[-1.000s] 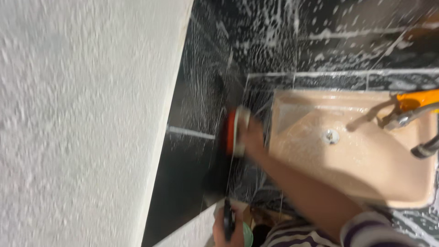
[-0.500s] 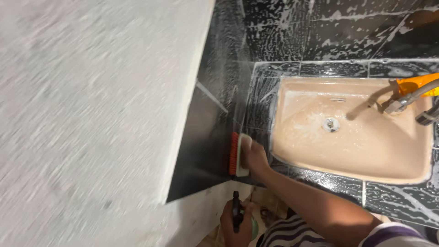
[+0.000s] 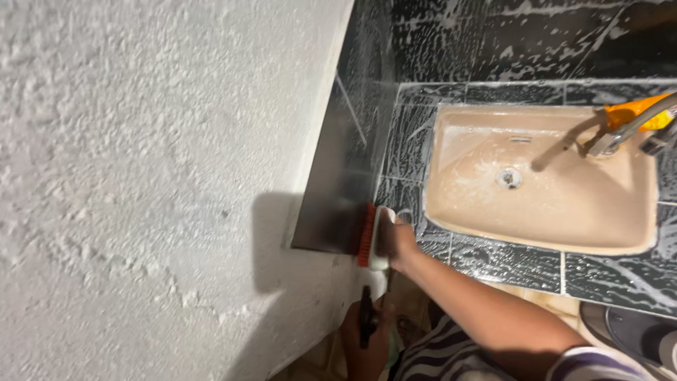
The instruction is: The person scrubs a beige sink and surrounding black tiled walls using a spray bottle and a scrub brush. They apply cleaning solution and scrub the sink basin, faucet, and wall tiles, then rinse the brush under running water.
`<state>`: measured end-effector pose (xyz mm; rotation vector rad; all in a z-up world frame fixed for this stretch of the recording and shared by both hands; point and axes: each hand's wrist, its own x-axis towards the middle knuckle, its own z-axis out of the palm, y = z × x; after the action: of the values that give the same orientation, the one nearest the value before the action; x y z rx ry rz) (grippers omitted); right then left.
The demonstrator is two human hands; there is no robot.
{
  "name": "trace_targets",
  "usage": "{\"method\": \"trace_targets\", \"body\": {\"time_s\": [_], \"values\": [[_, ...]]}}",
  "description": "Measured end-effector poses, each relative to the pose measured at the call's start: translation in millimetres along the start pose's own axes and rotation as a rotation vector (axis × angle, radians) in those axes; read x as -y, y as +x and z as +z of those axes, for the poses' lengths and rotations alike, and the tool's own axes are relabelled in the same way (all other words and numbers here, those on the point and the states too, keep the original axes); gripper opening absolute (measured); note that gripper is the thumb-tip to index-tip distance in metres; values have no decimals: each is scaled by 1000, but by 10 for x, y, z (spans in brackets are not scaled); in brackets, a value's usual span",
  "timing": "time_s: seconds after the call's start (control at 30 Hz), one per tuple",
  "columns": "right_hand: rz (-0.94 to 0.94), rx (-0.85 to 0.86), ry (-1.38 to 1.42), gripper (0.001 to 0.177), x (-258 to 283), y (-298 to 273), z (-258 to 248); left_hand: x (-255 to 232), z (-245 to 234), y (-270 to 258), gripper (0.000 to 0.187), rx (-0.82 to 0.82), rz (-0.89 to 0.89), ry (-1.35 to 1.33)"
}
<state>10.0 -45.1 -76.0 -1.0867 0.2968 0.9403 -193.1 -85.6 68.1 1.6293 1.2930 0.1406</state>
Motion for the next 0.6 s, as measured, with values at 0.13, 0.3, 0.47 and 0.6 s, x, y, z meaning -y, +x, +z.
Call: {"method": "trace_targets", "body": {"time_s": [0.13, 0.3, 0.47, 0.6], "values": [[-274, -192, -504, 46, 1045, 1007, 232, -4, 34, 48, 26, -31, 56, -103], [-361, -305, -865, 53, 957, 1115, 89, -6, 111, 109, 36, -13, -162, 199], [-221, -283, -998, 60, -276, 468, 39, -153, 61, 174, 36, -76, -128, 141], [-280, -324, -996, 61, 492, 1075, 36, -191, 62, 87, 36, -62, -132, 109]]}}
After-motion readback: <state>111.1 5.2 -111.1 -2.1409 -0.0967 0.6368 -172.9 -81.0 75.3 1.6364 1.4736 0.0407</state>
